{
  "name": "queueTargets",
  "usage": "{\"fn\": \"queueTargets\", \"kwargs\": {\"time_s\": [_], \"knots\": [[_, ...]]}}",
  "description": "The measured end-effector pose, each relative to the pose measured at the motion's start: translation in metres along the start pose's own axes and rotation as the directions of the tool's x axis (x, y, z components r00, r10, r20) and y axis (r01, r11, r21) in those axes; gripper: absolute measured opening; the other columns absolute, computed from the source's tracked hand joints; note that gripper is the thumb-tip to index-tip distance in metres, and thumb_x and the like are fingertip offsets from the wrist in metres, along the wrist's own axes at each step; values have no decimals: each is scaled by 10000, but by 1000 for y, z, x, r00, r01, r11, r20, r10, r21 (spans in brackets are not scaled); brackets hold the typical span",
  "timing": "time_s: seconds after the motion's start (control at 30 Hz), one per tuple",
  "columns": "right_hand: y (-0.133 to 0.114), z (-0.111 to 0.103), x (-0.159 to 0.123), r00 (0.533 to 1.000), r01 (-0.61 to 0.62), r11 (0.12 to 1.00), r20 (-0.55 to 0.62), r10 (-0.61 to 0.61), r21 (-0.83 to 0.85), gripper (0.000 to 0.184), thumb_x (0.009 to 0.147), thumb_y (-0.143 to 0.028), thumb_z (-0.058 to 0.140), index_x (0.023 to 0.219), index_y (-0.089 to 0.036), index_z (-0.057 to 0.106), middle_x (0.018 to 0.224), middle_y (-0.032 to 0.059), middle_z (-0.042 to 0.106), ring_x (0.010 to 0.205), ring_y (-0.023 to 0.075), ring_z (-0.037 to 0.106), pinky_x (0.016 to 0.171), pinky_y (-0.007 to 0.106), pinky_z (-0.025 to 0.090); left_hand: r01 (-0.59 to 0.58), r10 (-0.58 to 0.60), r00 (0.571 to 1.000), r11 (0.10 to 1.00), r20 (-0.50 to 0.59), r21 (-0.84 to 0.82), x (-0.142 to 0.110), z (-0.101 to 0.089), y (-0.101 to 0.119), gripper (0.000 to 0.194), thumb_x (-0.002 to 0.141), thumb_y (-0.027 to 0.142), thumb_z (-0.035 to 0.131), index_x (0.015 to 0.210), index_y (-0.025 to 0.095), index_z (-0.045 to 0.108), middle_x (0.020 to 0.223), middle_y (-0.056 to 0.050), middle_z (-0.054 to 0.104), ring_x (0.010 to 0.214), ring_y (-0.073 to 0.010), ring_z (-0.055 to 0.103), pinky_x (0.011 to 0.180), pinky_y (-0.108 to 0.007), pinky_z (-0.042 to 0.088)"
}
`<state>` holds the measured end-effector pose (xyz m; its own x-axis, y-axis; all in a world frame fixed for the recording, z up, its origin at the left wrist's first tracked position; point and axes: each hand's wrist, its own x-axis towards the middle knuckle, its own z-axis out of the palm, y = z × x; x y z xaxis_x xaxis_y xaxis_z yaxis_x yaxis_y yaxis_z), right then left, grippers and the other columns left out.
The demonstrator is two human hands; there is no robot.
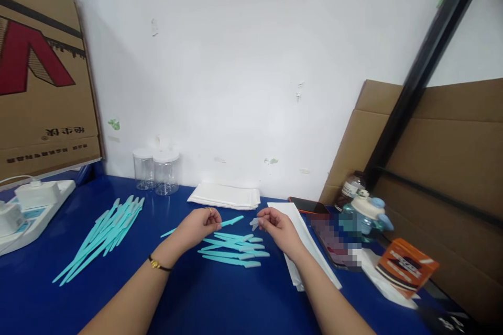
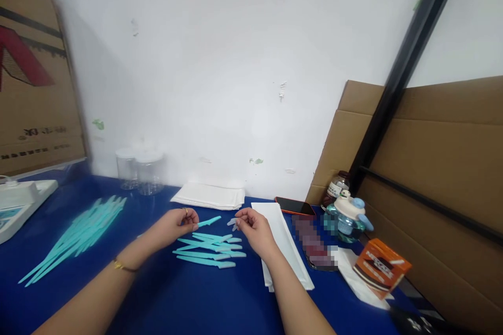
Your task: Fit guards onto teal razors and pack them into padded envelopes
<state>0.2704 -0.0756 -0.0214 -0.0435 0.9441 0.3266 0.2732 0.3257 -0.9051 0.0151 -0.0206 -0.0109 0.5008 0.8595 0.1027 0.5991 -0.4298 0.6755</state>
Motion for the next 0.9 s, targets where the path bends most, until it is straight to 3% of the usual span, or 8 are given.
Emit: {"fn": "queueTargets", "kwargs": {"time_s": [0.2, 0.63, 0.9], "knots": [[-3, 8, -2, 999, 22, 999, 41, -21, -25, 204, 785, -365, 563, 840, -170, 586, 697, 17, 595, 679, 144, 561, 655, 259, 441, -2, 8, 996, 998, 91, -63, -2, 9, 9, 255, 709, 381, 524, 796, 155, 601, 667, -4, 567, 615, -127, 490, 552, -217, 361], [-4, 11, -5, 997, 22, 996, 72, -17, -82, 157, 786, -316, 554, 822, -170, 600, 686, 0, 568, 649, 127, 519, 610, 234, 413, -12, 14, 997, 999, 79, -33, -1, 9, 6, 211, 712, 346, 520, 780, 164, 603, 661, 3, 564, 613, -125, 489, 553, -213, 354], [-6, 13, -6, 999, 17, 998, 45, -14, -67, 173, 776, -336, 579, 817, -171, 609, 683, 2, 585, 652, 130, 538, 613, 239, 426, 13, -9, 997, 999, 82, -50, -4, 8, 16, 214, 693, 339, 532, 775, 158, 610, 662, -1, 570, 612, -126, 487, 552, -216, 359]]}}
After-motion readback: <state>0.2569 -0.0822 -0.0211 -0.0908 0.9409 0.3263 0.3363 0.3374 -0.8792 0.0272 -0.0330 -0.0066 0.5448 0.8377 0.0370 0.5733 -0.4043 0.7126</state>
